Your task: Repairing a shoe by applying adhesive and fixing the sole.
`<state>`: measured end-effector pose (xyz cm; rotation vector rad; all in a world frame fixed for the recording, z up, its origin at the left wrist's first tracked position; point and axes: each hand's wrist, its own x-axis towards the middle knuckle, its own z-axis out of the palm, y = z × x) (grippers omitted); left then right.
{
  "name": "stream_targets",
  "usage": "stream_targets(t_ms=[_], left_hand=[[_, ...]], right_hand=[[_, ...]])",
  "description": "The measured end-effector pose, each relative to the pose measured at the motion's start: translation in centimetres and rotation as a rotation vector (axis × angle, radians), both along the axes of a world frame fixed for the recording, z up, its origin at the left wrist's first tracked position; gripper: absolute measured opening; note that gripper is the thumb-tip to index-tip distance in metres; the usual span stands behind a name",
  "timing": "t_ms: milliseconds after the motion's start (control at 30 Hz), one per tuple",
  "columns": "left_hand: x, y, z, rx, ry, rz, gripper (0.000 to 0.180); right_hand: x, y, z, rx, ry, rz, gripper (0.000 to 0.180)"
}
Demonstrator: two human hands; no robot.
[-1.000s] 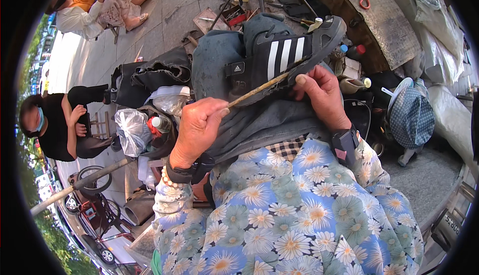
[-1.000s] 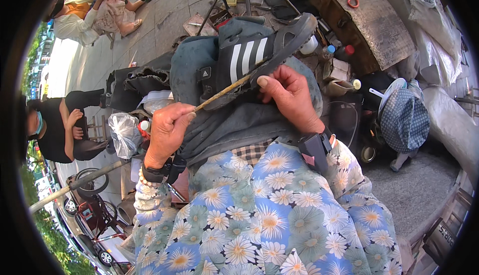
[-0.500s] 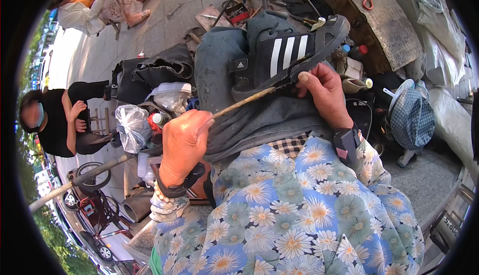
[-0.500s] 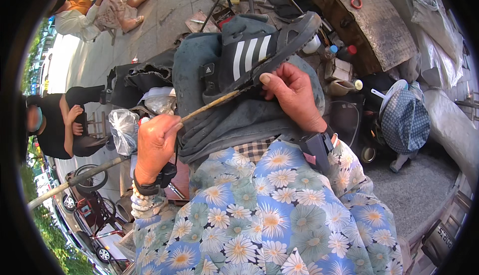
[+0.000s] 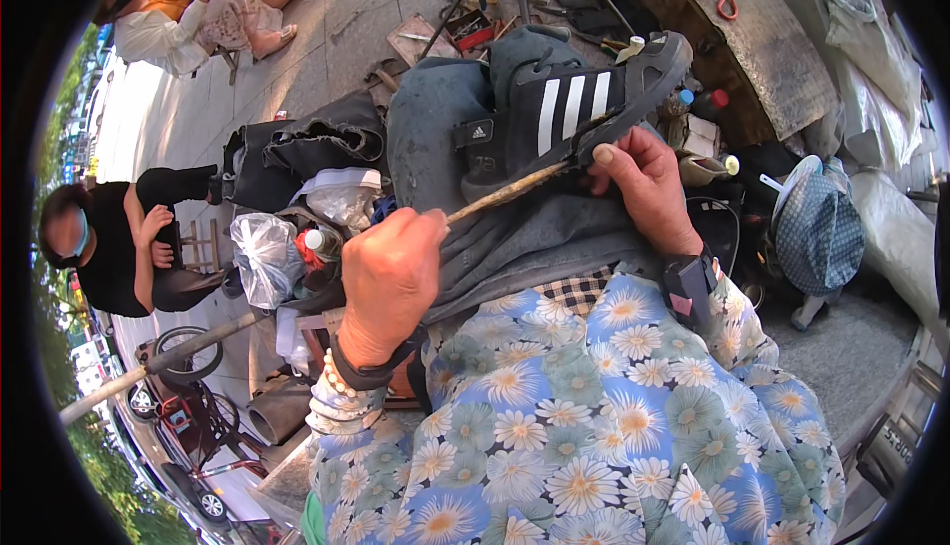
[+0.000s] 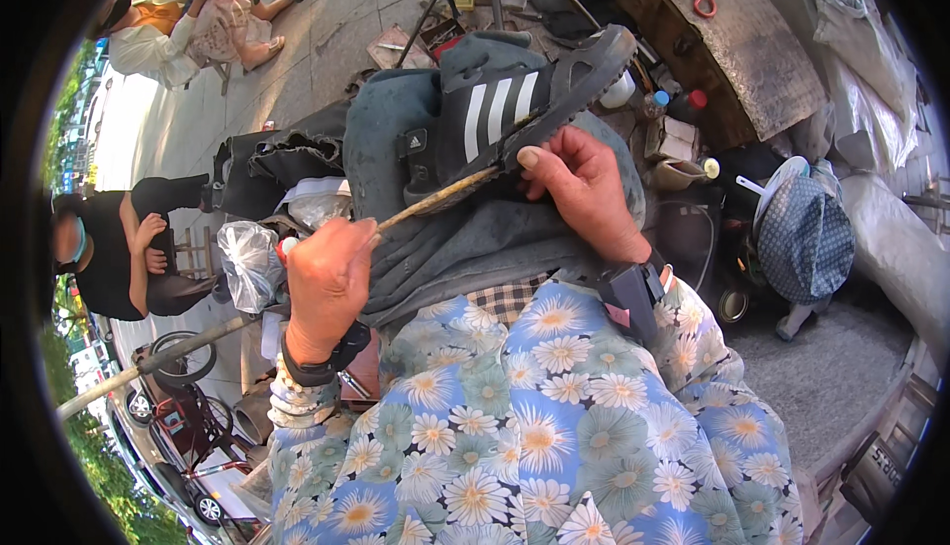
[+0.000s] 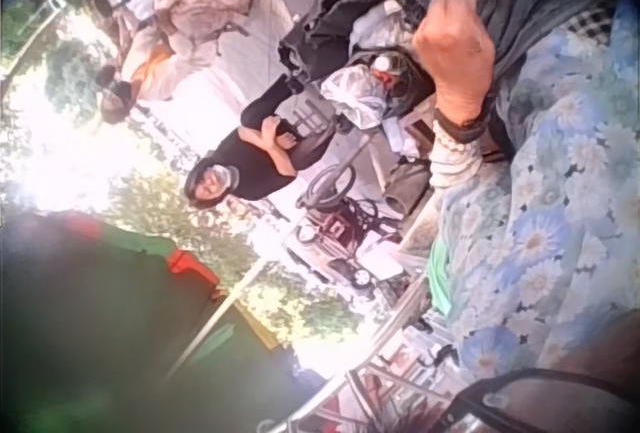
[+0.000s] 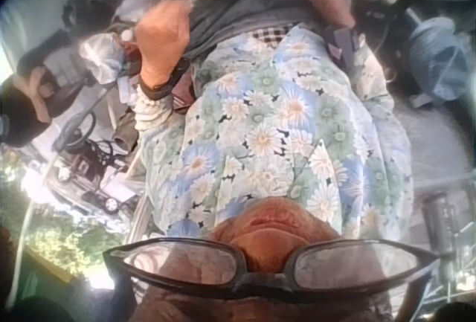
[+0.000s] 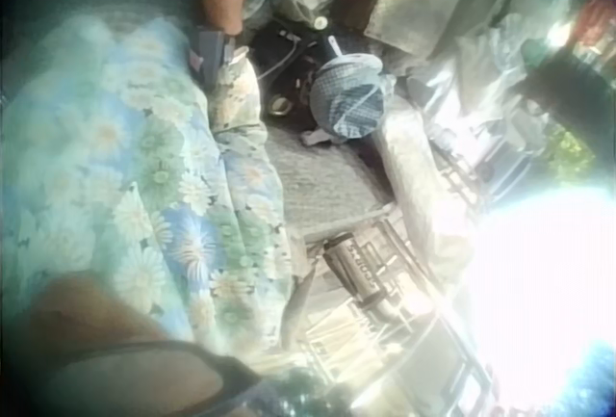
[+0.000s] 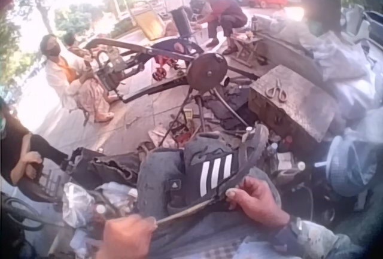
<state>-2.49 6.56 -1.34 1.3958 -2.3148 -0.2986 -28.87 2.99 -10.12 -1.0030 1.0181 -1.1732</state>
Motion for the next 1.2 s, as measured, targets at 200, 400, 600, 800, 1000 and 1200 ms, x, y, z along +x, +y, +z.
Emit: stream_targets(t_ms=[200, 400, 600, 800, 1000, 1200], left_hand=[[-4.2, 0.2, -0.2, -0.215, -0.323, -0.056, 0.013], [-2.6, 1.0, 2.0, -0.229, -0.478, -0.122, 0.008], [-1.0, 0.8, 4.7, -0.146, -0.558, -0.147, 0.01], [-0.7, 0.4, 6.2, -0.135, -0.616, -0.169, 0.016], [0.1, 0.1, 8.1, -0.095, -0.519, -0.123, 0.017], [0.4, 0.8, 3.4, 0.059, -0.029, 0.005, 0.012]], right_hand=[[-0.1, -0.3, -0.3, -0.016, -0.014, 0.004, 0.016], [-0.1, -0.2, -0.3, 0.0, 0.003, -0.008, 0.016], [0.2, -0.1, -0.2, 0.024, -0.005, -0.009, 0.017], [0.1, -0.3, -0.2, 0.0, 0.014, -0.008, 0.018], [-0.2, -0.3, -0.4, 0.003, 0.02, -0.008, 0.018], [0.0, 0.0, 0.2, -0.039, 0.041, 0.003, 0.016]])
